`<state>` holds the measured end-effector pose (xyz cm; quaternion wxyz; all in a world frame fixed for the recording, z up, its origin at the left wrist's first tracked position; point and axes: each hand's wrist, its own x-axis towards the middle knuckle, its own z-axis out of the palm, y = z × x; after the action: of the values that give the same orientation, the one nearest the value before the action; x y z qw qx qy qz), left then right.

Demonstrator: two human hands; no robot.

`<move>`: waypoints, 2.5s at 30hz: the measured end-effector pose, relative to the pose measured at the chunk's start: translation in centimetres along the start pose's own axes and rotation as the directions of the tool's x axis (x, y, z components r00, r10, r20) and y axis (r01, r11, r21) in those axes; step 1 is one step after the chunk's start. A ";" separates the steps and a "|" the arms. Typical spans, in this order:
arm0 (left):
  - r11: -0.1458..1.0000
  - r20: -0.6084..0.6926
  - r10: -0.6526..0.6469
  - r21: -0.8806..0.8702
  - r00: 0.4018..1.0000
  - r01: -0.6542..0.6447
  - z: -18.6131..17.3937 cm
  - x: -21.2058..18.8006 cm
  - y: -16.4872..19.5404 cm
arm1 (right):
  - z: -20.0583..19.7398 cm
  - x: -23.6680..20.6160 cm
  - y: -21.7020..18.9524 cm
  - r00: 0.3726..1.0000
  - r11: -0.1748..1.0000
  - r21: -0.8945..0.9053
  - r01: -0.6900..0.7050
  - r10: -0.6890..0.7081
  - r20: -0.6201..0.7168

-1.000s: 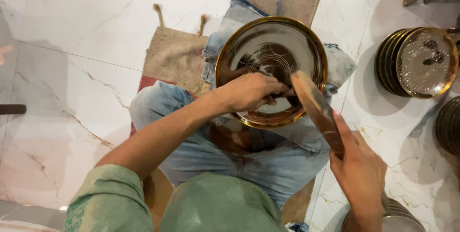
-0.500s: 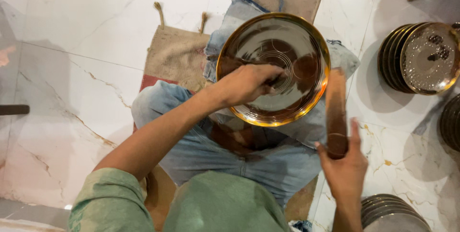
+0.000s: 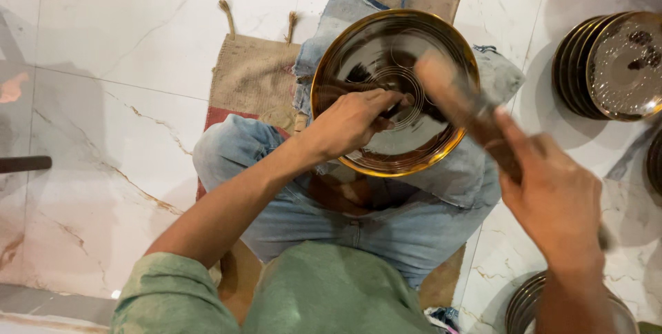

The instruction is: The person sits on the floor with a decorative metal plate on their lap, holds a punch against the plate surface, and repeatedly strikes the punch with a wooden mallet to emboss a pattern. Near the end they set the finished plate aside and pick up another plate.

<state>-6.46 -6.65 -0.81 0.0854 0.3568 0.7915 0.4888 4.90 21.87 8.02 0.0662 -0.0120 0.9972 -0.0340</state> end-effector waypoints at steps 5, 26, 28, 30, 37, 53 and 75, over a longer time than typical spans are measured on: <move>0.982 -0.108 -0.164 0.076 0.981 0.173 1.3 -1.5 0.3 | -4.9 2.7 -2.2 0.992 0.980 -0.157 0.120 -0.112 0.056; 0.909 -0.700 -0.332 -0.058 0.632 0.414 7.7 -5.0 3.2 | -9.6 4.2 -8.5 0.818 0.716 -0.454 0.531 -0.573 0.055; 0.921 -0.675 -0.322 -0.059 0.664 0.386 7.5 -4.7 3.2 | -9.4 4.4 -7.7 0.838 0.714 -0.484 0.506 -0.539 0.083; 0.904 -0.579 -0.395 -0.107 0.714 0.414 6.9 -4.6 3.1 | -9.2 4.6 -6.9 0.898 0.848 -0.299 0.437 -0.396 0.191; 0.968 -0.357 -0.208 0.059 0.911 0.244 4.7 -2.9 2.1 | -8.4 4.2 -2.8 0.947 0.873 -0.377 0.311 -0.249 0.203; 0.987 0.483 0.153 -0.026 0.862 -0.160 1.5 2.8 0.3 | 11.1 -10.9 -1.7 0.860 0.617 0.693 -0.373 0.511 0.007; 0.987 -0.135 -0.160 -0.013 0.978 0.160 1.2 -2.2 1.0 | 2.3 0.7 1.1 0.986 0.942 0.330 -0.065 0.111 -0.123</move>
<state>-3.84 -6.98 -1.05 0.0708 0.2578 0.8210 0.5044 4.47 22.77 5.61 -0.0014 0.0461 0.9796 -0.1956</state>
